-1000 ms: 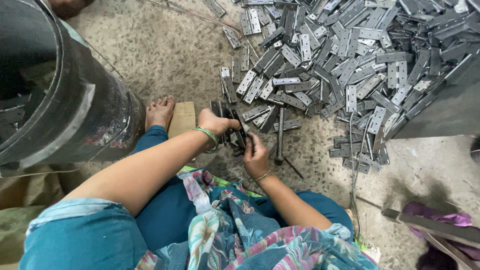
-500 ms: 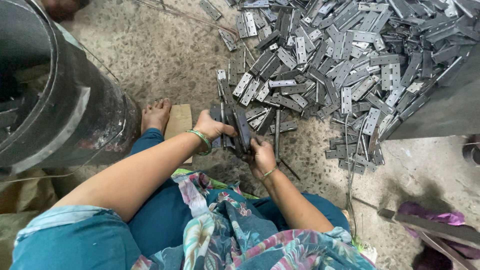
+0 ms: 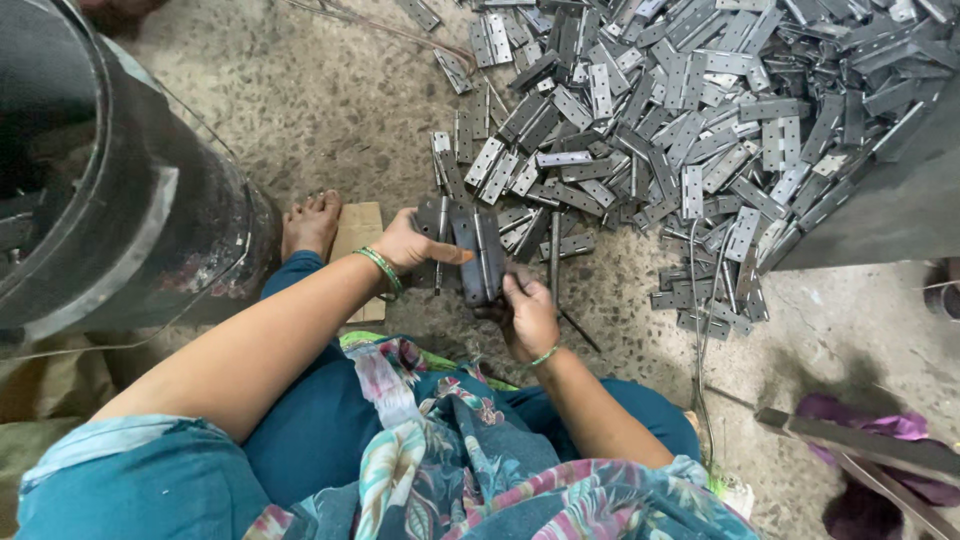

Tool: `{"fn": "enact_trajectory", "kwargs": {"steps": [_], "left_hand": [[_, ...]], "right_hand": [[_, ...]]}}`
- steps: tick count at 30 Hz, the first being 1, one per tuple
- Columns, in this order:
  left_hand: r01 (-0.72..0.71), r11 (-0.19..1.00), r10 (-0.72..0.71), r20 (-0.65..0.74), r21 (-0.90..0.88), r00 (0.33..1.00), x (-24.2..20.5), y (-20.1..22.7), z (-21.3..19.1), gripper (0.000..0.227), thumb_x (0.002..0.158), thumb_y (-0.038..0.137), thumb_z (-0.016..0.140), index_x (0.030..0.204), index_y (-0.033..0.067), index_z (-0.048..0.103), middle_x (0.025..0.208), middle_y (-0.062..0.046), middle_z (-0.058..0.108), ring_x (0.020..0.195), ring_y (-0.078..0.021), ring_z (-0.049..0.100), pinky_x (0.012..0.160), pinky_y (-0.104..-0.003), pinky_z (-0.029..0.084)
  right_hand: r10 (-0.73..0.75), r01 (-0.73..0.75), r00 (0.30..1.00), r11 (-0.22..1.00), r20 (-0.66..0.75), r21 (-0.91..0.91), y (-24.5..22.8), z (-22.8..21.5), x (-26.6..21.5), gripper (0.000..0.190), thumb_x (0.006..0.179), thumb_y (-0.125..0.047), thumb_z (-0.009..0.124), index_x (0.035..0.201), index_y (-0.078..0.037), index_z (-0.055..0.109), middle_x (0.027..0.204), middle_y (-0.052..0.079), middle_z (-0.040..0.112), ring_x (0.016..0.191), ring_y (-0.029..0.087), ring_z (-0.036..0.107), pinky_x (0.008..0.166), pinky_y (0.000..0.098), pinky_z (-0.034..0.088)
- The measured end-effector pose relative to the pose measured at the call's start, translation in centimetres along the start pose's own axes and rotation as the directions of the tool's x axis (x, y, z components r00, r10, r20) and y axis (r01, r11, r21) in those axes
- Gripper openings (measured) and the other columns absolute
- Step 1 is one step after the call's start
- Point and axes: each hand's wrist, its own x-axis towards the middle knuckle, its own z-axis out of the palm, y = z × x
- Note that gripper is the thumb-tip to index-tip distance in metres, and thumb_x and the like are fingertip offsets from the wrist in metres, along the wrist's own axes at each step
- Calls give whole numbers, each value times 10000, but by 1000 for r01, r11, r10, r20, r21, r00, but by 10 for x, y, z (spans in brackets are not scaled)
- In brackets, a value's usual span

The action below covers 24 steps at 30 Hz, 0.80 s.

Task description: The person sits on the floor and assembles small metal hardware pieces by inserting pins into rectangular brackets. They use a metal rod to tap the pins into place and then place the assembled units into a nearby bucket. The process is repeated continuously with a large pile of parts on the floor.

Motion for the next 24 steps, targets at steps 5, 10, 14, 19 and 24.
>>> {"fn": "enact_trajectory", "kwargs": {"steps": [5, 10, 14, 19, 24], "left_hand": [[196, 922, -232, -73, -335, 970, -8, 21, -1, 562, 798, 464, 801, 1134, 20, 719, 1054, -102, 768, 891, -228, 747, 832, -441, 605], [393, 776, -335, 205, -493, 920, -19, 23, -1, 938, 807, 827, 440, 1179, -2, 674, 1101, -197, 755, 989, -354, 748, 881, -557, 607], [426, 866, -430, 47, -263, 902, -11, -2, 5, 962, 891, 900, 386, 1445, 118, 457, 1379, -147, 539, 1230, -267, 546, 1025, -521, 442], [532, 840, -503, 208, -110, 839, -3, -41, 10, 873, 946, 762, 444, 1515, 100, 424, 1470, -164, 499, 1280, -193, 494, 1073, -406, 386], [148, 987, -160, 492, 64, 855, -11, -44, 10, 699, 712, 144, 929, 1312, -6, 603, 1230, -148, 695, 1094, -195, 670, 968, -339, 538]], "right_hand": [[-385, 388, 914, 731, 129, -562, -19, 0, 0, 178, 1011, -52, 658, 1170, 26, 675, 1061, 44, 726, 955, 93, 654, 870, 259, 537], [-488, 477, 855, 606, 176, -637, -44, 5, -14, 182, 955, 31, 720, 1129, 19, 667, 1021, 62, 732, 921, 102, 674, 840, 282, 557], [-663, 714, 616, 244, 424, -656, -61, 23, -26, 133, 995, 70, 659, 1112, 11, 645, 1136, 162, 725, 1052, 242, 710, 901, 351, 577], [-527, 909, 285, -117, 800, -401, -79, 47, -36, 345, 879, 173, 537, 1168, 20, 647, 1300, 242, 668, 1263, 437, 652, 1097, 471, 549], [-332, 922, 331, -85, 883, -378, -99, 57, -40, 546, 746, 183, 560, 1252, 4, 659, 1395, 219, 614, 1383, 445, 552, 1169, 513, 476]]}}
